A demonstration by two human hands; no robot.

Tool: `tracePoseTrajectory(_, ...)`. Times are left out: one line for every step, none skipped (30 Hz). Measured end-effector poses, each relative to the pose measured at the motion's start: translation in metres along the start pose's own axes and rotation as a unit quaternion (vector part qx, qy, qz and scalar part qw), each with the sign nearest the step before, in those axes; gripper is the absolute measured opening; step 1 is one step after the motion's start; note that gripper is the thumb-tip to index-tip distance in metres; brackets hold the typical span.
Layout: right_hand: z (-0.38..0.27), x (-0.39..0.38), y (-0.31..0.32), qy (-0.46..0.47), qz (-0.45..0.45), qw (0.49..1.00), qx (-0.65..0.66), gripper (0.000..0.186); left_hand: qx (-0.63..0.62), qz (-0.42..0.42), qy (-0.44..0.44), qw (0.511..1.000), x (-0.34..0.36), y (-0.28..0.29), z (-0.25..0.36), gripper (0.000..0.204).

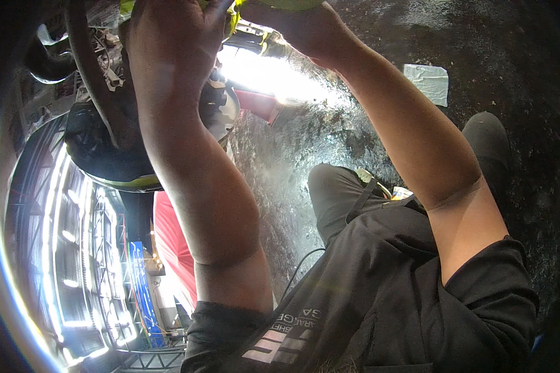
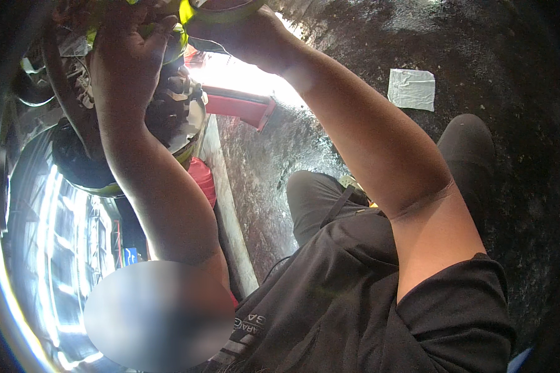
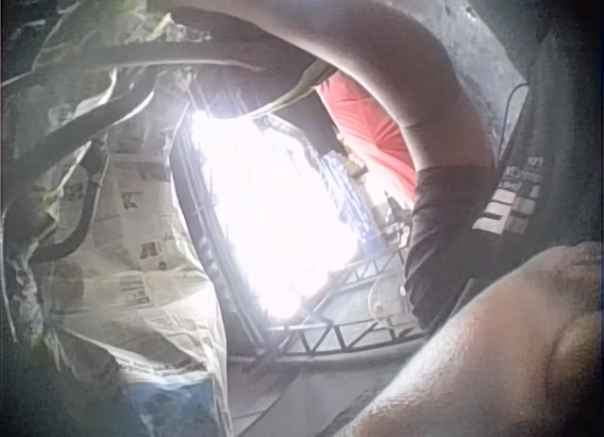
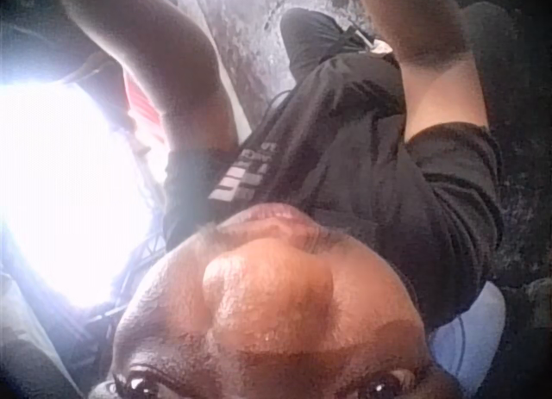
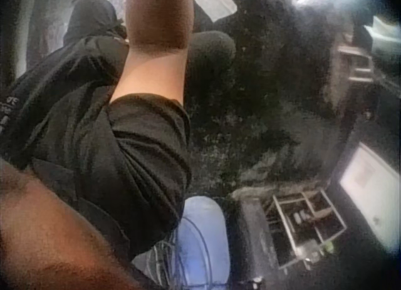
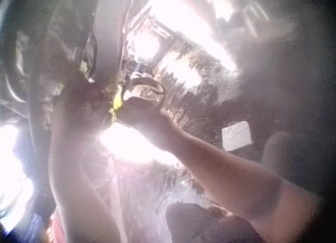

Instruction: The person is sitting on the floor underneath a motorcycle, using green tape to wrap and secure various components of the undercarriage. They repeatedly pull, wrap, and press the tape around the frame and suspension parts.

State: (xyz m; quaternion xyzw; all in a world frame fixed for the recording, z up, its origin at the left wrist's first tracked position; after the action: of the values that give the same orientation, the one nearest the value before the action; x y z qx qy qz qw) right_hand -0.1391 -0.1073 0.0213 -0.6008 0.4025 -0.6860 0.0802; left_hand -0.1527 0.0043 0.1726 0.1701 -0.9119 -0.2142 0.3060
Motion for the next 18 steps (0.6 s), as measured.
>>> tracePoseTrajectory(0.002, -0.005, -0.006, -0.013, 0.017, 1.0, -0.007, 0.015, -0.02, 0.006, 0.019, 1.0, -0.008, 0.006, -0.007, 0.009)
tracePoseTrajectory(-0.005, -0.009, -0.005, -0.022, 0.034, 0.999, -0.028, 0.015, 0.017, 0.005, -0.017, 1.0, -0.015, 0.003, -0.014, 0.014)
tracePoseTrajectory(-0.009, -0.011, -0.004, -0.031, 0.05, 0.997, -0.049, 0.015, 0.013, -0.015, -0.02, 1.0, -0.021, -0.004, -0.021, 0.016)
tracePoseTrajectory(-0.009, -0.01, -0.004, -0.027, 0.046, 0.998, -0.041, 0.015, 0.012, -0.035, -0.023, 0.999, -0.022, -0.003, -0.021, 0.018)
tracePoseTrajectory(-0.008, -0.009, -0.004, -0.024, 0.042, 0.998, -0.032, 0.015, -0.029, -0.074, 0.008, 0.997, -0.026, -0.004, -0.024, 0.017)
tracePoseTrajectory(-0.007, -0.008, -0.004, -0.02, 0.038, 0.999, -0.024, 0.016, -0.036, -0.086, 0.012, 0.996, -0.027, -0.004, -0.02, 0.016)
tracePoseTrajectory(-0.006, -0.009, -0.007, -0.014, 0.032, 0.999, -0.009, 0.016, -0.041, -0.098, 0.017, 0.994, -0.027, -0.003, -0.016, 0.015)
tracePoseTrajectory(-0.005, -0.01, -0.009, -0.008, 0.025, 1.0, 0.005, 0.017, -0.011, -0.084, -0.005, 0.996, -0.026, 0.0, -0.007, 0.014)
tracePoseTrajectory(-0.004, -0.011, -0.011, -0.002, 0.019, 1.0, 0.02, 0.017, -0.001, -0.079, -0.016, 0.997, -0.027, 0.001, -0.005, 0.014)
tracePoseTrajectory(0.002, -0.011, -0.006, -0.002, 0.029, 1.0, 0.004, 0.018, 0.006, -0.07, -0.029, 0.997, -0.027, 0.0, -0.003, 0.014)
tracePoseTrajectory(0.008, -0.012, -0.001, -0.002, 0.04, 0.999, -0.011, 0.018, -0.007, -0.069, -0.029, 0.997, -0.028, -0.004, -0.005, 0.013)
tracePoseTrajectory(0.013, -0.013, 0.004, -0.002, 0.05, 0.998, -0.027, 0.019, -0.013, -0.072, -0.033, 0.997, -0.027, -0.007, -0.007, 0.013)
tracePoseTrajectory(0.012, -0.014, 0.004, 0.013, 0.044, 0.998, -0.04, 0.019, -0.019, -0.076, -0.037, 0.996, -0.026, -0.01, -0.008, 0.013)
tracePoseTrajectory(0.01, -0.015, 0.004, 0.027, 0.038, 0.998, -0.053, 0.019, -0.018, -0.084, -0.043, 0.995, -0.023, -0.012, -0.009, 0.013)
tracePoseTrajectory(0.008, -0.016, 0.003, 0.042, 0.031, 0.996, -0.067, 0.02, -0.018, -0.091, -0.05, 0.994, -0.021, -0.014, -0.009, 0.013)
tracePoseTrajectory(0.007, -0.017, 0.002, 0.077, 0.032, 0.99, -0.112, 0.019, -0.03, -0.097, -0.048, 0.994, -0.02, -0.013, -0.01, 0.013)
tracePoseTrajectory(0.006, -0.017, 0.0, 0.112, 0.032, 0.981, -0.158, 0.019, -0.042, -0.103, -0.046, 0.993, -0.02, -0.012, -0.01, 0.013)
tracePoseTrajectory(0.004, -0.018, -0.002, 0.147, 0.033, 0.968, -0.203, 0.018, -0.055, -0.109, -0.045, 0.992, -0.019, -0.011, -0.01, 0.013)
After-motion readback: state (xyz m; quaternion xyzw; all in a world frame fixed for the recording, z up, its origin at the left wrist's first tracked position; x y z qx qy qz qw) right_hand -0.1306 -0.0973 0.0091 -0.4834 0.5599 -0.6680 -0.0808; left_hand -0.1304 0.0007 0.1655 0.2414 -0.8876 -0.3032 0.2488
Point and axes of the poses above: each hand's wrist, its own x-axis towards the middle knuckle, its own y-axis out of the back of the hand, z = x × y, the point moved 8 cm from there along x, towards the middle knuckle, and after that the axes turned 3 degrees about y, right-handed, at the moved point
